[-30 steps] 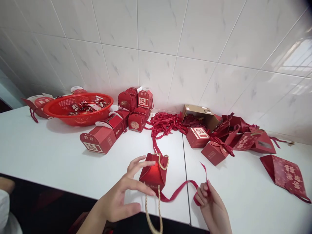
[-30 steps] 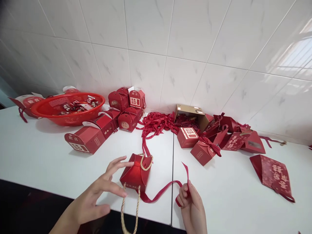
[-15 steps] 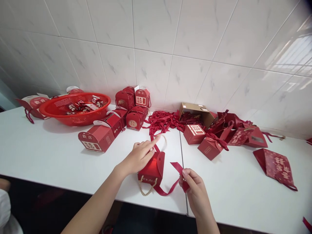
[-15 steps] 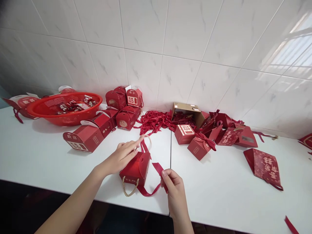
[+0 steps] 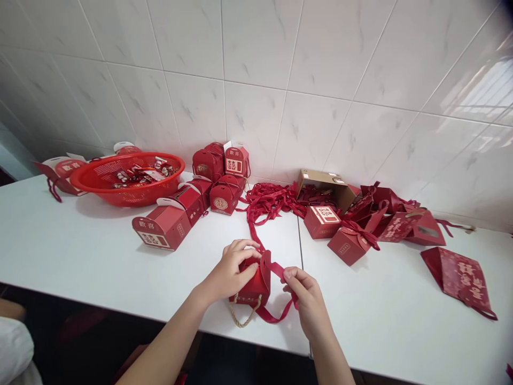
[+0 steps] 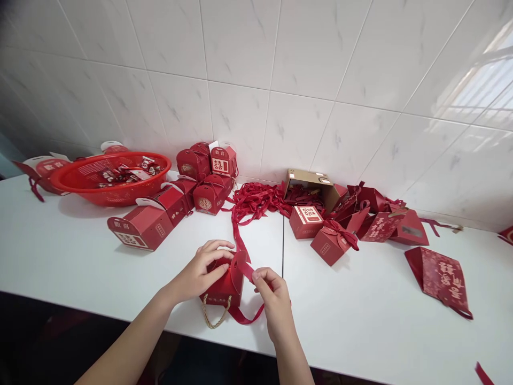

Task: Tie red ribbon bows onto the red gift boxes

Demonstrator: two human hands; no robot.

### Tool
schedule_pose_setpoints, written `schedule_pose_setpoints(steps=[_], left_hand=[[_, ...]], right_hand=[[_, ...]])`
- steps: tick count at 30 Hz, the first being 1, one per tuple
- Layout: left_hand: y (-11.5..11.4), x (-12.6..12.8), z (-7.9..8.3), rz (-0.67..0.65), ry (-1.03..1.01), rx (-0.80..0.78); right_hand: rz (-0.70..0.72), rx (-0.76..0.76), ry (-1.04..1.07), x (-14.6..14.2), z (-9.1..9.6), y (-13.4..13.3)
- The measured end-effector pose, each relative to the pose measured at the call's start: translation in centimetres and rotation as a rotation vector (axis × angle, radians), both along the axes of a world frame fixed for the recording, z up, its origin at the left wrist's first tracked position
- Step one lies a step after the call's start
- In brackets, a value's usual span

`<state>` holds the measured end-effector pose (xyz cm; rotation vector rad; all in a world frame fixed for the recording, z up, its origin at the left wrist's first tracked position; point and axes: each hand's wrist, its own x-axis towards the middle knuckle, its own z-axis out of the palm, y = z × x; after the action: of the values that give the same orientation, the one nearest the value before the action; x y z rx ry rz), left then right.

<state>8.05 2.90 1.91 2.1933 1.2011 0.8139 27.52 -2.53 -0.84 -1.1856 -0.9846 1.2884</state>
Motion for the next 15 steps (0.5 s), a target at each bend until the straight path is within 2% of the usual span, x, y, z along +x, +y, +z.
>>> schedule_pose_setpoints(steps=[10, 13, 15], left_hand=[[0.2, 0.4, -0.1, -0.022, -0.049, -0.024], [0.3, 0.6, 0.0, -0.024, -0.049, -0.032], [0.3, 0.6, 0.0, -0.043, -0.087, -0.056]], right_hand=[[0.013, 0.016, -0.124, -0.5, 0.4, 0.7], [0.033, 0.033, -0.200, -0.6, 0.0, 1.0], [-0.008, 0.098, -0.281, -0.6, -0.4, 1.3]])
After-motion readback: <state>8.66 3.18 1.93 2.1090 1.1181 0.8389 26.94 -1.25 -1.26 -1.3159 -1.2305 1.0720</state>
